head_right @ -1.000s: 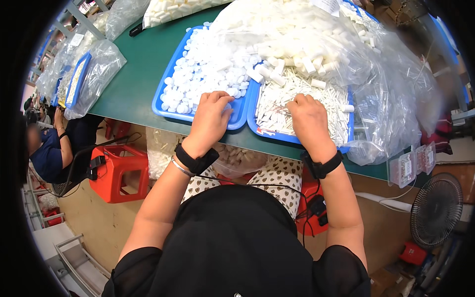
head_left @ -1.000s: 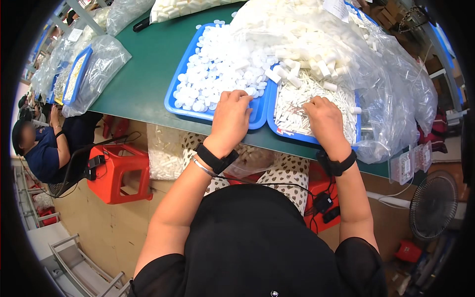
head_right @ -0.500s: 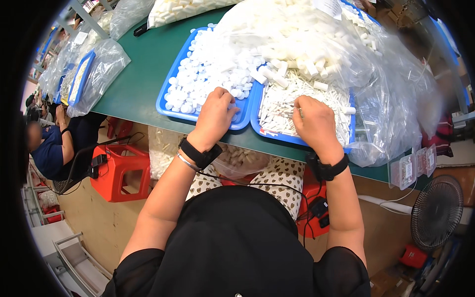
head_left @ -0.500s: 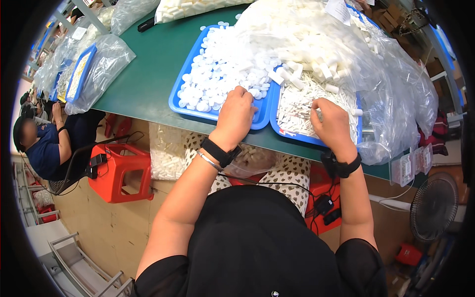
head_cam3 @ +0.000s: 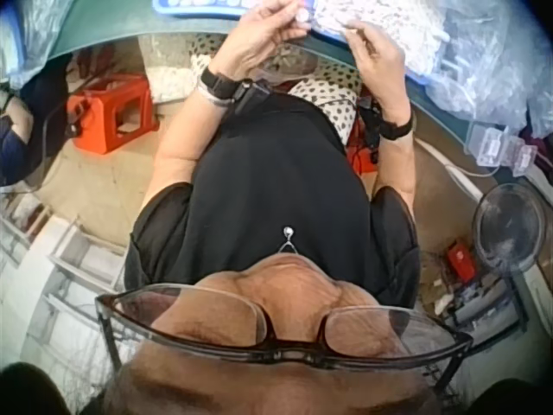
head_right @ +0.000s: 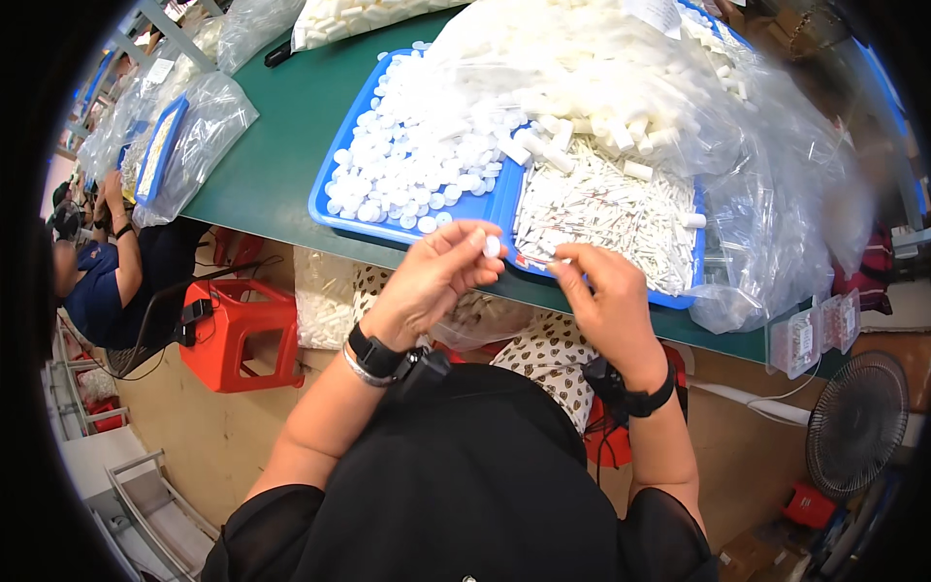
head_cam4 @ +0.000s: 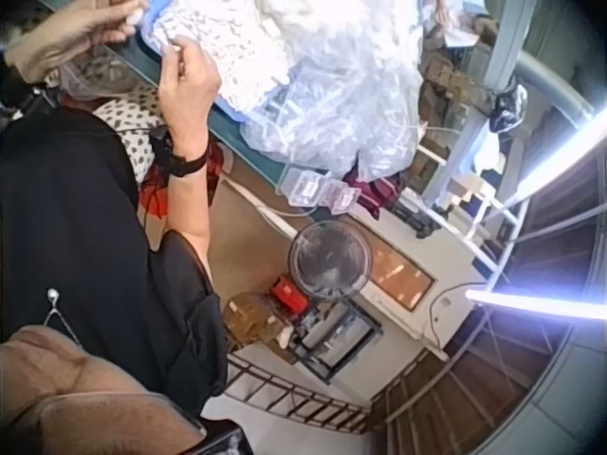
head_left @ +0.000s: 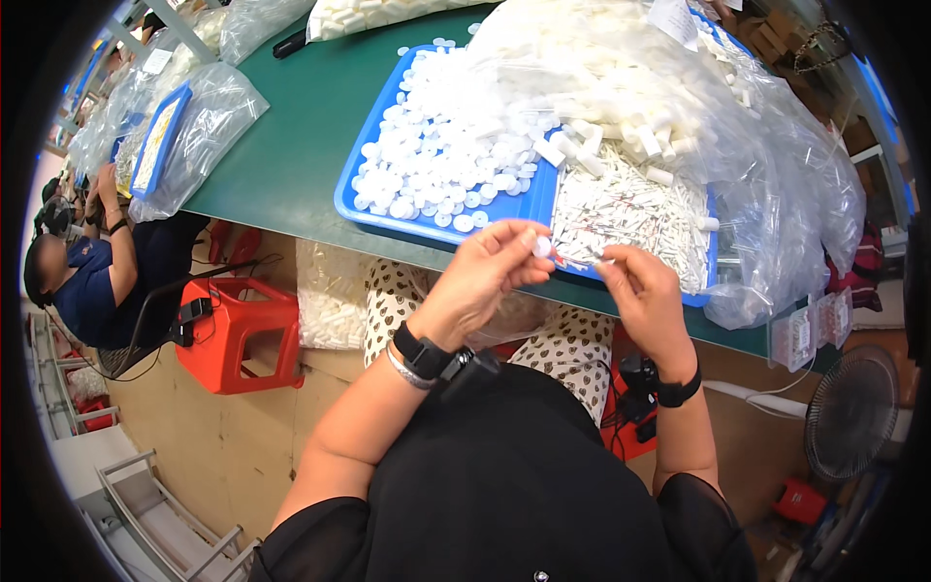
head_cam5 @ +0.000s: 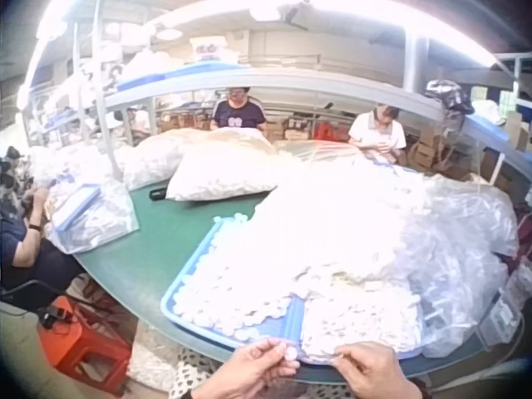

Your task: The person repeatedly picks small white cylindrical objects and thin white sticks from blue trays on a table. They insert the sticks into the cylindrical objects by hand and place the assembled units back into the tray.

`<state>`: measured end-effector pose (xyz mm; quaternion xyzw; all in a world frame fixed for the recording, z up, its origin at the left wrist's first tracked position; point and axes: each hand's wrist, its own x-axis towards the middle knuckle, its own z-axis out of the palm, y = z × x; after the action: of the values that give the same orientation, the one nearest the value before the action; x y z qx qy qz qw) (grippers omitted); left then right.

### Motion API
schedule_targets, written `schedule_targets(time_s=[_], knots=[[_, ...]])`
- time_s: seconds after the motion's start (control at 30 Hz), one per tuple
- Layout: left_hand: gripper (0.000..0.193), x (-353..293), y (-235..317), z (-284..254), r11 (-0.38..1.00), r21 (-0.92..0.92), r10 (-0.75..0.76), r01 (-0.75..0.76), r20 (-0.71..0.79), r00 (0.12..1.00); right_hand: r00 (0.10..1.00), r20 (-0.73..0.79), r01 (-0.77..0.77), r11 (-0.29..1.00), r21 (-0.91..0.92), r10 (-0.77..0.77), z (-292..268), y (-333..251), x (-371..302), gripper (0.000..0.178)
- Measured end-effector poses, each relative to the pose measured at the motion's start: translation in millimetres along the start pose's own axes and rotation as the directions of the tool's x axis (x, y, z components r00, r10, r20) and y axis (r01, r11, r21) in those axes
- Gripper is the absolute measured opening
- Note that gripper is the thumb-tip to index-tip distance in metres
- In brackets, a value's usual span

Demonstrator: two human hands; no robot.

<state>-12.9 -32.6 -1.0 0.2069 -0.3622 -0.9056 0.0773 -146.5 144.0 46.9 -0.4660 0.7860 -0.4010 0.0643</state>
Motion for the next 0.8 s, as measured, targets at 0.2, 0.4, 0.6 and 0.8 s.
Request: schedule_targets(time_s=[0.2, 0.4, 0.6, 0.8], knots=[[0.032, -14, -26, -8, 0.904, -0.398, -0.103, 0.159, 0.158, 0.982, 0.99, 0.046, 0.136, 0.99, -0.027, -0.135, 13, -11, -13, 0.008], [0.043, -17, -33, -3, 0.838, -0.506, -0.147, 0.204, 0.151, 0.978, 0.972, 0.07, 0.23, 0.971, -0.072, -0.225, 17, -11, -14, 0.007], [0.044, -19, -34, -5, 0.849, -0.493, -0.152, 0.193, 0.122, 0.981, 0.987, 0.059, 0.156, 0.981, -0.116, -0.15, 19, -9, -17, 0.007], [0.042, -20, -34, -1, 0.935, -0.337, -0.105, 0.111, 0.036, 0.994, 0.991, 0.031, 0.132, 0.98, -0.146, -0.129, 21, -7, -18, 0.007]])
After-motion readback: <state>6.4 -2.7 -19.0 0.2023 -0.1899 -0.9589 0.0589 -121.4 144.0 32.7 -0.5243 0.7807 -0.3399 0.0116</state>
